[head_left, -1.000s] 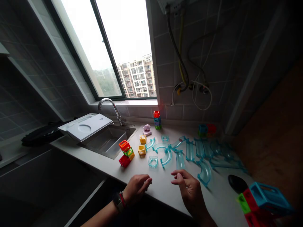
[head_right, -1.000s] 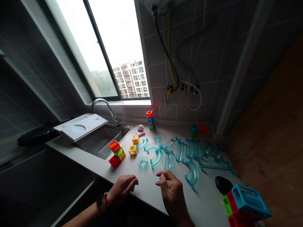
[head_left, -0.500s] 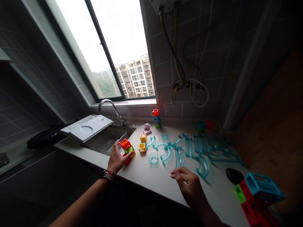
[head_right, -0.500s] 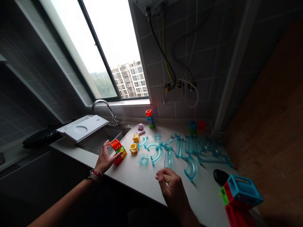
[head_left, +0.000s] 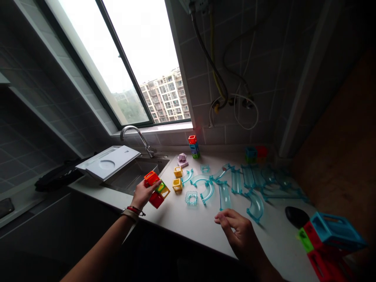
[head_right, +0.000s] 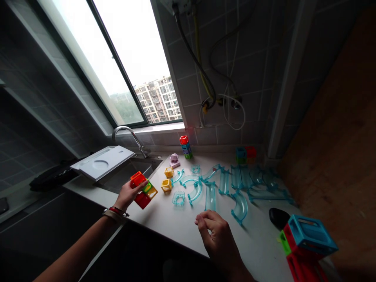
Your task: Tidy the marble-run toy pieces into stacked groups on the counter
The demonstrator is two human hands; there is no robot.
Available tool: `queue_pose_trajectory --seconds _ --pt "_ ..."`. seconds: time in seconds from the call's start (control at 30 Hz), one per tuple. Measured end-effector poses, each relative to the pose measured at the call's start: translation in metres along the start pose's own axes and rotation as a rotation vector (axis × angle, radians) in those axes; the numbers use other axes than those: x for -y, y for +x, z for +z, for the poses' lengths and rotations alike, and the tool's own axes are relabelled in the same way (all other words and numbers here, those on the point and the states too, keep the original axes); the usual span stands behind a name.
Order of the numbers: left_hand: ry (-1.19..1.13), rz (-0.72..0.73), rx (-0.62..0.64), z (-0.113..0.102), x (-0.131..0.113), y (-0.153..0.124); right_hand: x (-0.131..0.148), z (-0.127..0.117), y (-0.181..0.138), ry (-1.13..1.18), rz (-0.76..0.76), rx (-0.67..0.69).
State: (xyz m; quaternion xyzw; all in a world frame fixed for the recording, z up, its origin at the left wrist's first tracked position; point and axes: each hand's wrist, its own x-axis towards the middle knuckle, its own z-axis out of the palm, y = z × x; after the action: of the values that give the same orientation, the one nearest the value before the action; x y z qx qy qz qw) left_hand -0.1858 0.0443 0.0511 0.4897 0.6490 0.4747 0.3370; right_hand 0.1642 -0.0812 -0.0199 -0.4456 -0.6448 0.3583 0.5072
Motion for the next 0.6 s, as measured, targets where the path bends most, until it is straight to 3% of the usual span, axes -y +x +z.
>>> queue_pose_trajectory --seconds 0.17,0.33,0.43,0.6 --pt "-0.205 -0.072 0.260 0.018 -0.033 -0.045 0.012 0.004 0.001 0.060 0.070 0.022" --pt "-0.682 -0.150 0.632 0.070 -0.050 -0.100 0.014 0.011 -0.003 0.369 0.241 0.053" --pt "-0.762 -0.145 0.743 0.103 -0.049 -0.118 0.017 0.013 -0.006 0.579 0.255 0.049" --pt "-0.648 -0.076 0.807 0.130 -0.052 -0.119 0.024 0.010 0.000 0.661 0.238 -0.158"
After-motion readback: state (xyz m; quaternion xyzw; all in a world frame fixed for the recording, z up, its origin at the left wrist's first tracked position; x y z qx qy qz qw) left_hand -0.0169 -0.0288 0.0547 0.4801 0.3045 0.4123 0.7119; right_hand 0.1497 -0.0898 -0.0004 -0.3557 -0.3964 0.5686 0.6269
